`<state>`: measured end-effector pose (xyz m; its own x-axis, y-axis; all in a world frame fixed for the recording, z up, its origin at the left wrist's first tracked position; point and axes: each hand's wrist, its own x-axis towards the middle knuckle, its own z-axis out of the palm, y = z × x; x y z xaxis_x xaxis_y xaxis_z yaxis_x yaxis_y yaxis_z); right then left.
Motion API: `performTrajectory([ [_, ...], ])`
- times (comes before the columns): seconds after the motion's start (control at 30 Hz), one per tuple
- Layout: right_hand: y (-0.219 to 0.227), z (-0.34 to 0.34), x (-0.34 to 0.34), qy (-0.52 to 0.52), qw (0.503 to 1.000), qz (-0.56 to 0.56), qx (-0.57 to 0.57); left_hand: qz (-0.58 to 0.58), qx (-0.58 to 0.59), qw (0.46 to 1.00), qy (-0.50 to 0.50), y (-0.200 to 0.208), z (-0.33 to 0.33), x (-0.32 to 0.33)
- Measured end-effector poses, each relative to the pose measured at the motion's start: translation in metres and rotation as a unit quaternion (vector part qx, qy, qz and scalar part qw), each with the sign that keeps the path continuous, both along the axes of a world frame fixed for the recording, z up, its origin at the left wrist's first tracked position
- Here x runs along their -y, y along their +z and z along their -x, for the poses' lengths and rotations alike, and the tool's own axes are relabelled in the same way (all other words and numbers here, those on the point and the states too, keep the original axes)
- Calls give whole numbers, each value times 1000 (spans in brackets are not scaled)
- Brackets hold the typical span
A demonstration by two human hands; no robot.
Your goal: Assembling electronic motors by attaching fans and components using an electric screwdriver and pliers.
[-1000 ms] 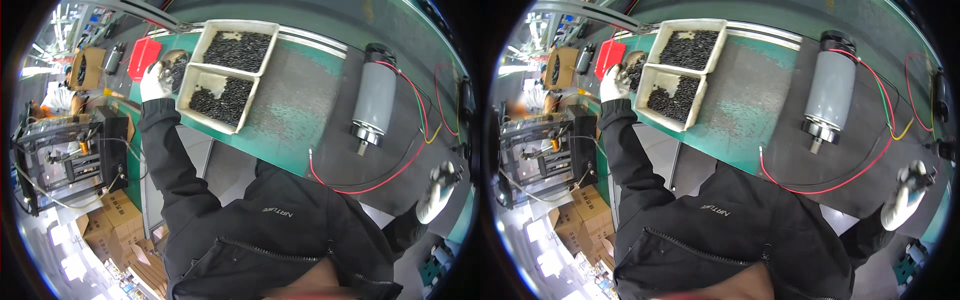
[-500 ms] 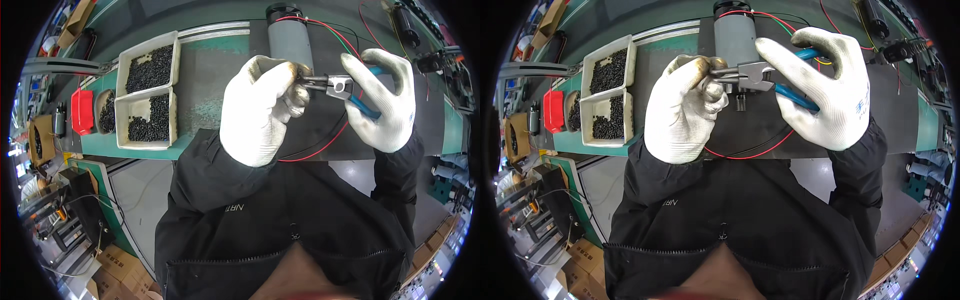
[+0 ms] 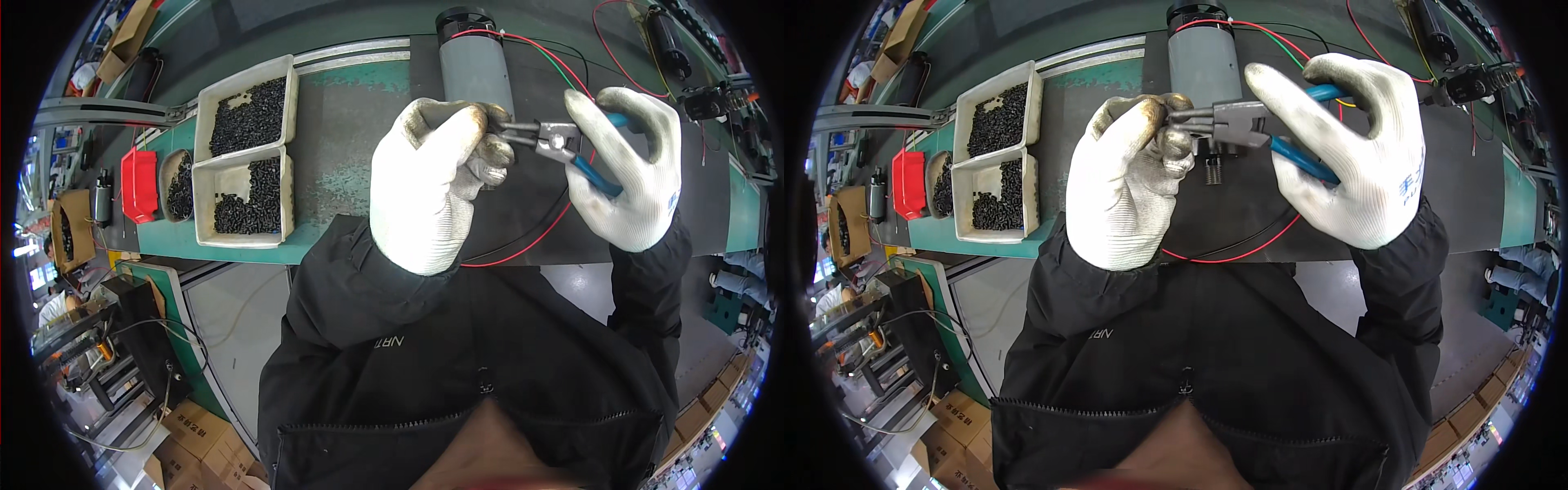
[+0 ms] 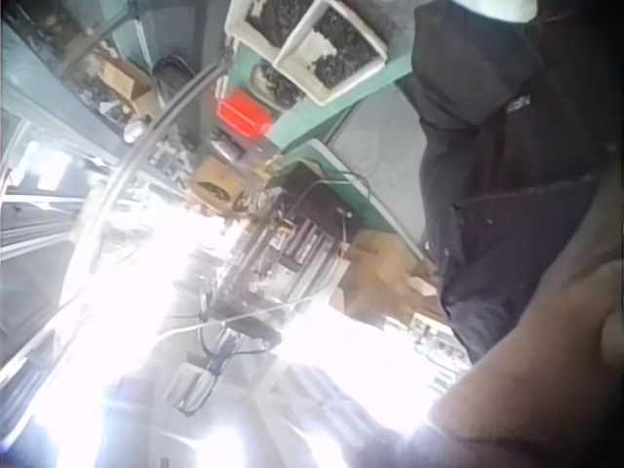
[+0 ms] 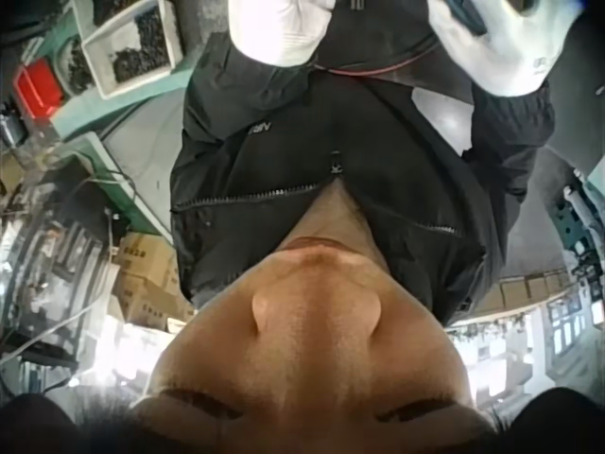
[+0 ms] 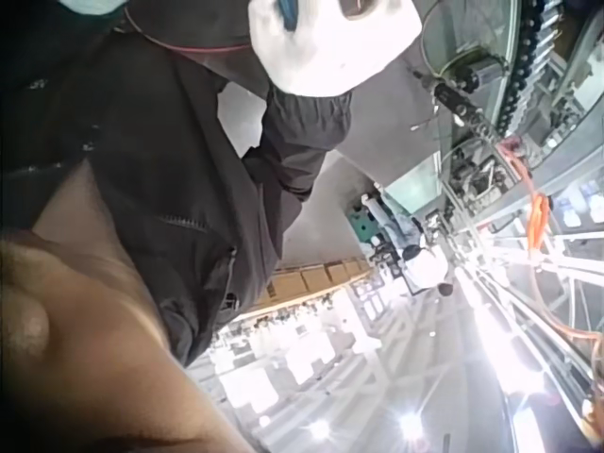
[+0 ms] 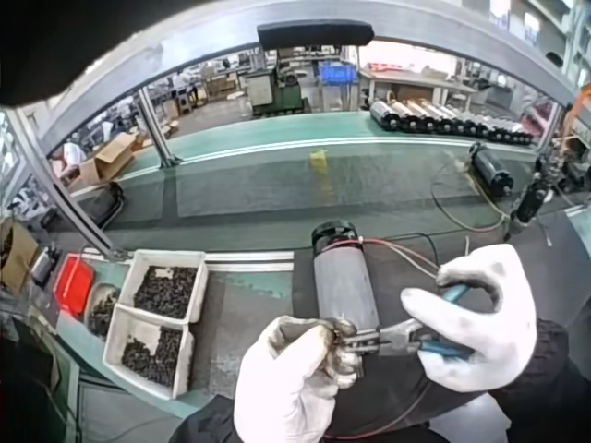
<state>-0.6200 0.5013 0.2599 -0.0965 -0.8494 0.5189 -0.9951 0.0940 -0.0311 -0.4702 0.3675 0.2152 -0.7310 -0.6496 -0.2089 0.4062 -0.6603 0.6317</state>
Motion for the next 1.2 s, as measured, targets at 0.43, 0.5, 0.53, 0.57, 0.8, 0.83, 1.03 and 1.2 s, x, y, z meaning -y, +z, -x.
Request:
performTrajectory([
  [0.43,-51,76,39,-58,978,112,165,450,145,881,-33,1,49,64],
  [0.5,-70,129,51,-28,948,97,303,606,292,740,0,-5,93,104],
  [0.53,-92,157,50,51,935,40,350,622,349,701,25,-32,118,120],
  [0.57,-97,147,72,54,762,-7,646,665,351,659,16,-72,130,150],
  [0.8,-138,92,73,40,451,137,881,777,393,491,-37,-68,133,109],
  [0.83,-124,83,70,80,470,139,868,685,443,578,-11,-53,131,98],
  [1.03,-29,-9,-27,74,722,148,672,667,63,737,88,20,27,12],
  [1.2,54,-9,-45,22,928,-67,365,648,-117,753,2,5,4,16],
])
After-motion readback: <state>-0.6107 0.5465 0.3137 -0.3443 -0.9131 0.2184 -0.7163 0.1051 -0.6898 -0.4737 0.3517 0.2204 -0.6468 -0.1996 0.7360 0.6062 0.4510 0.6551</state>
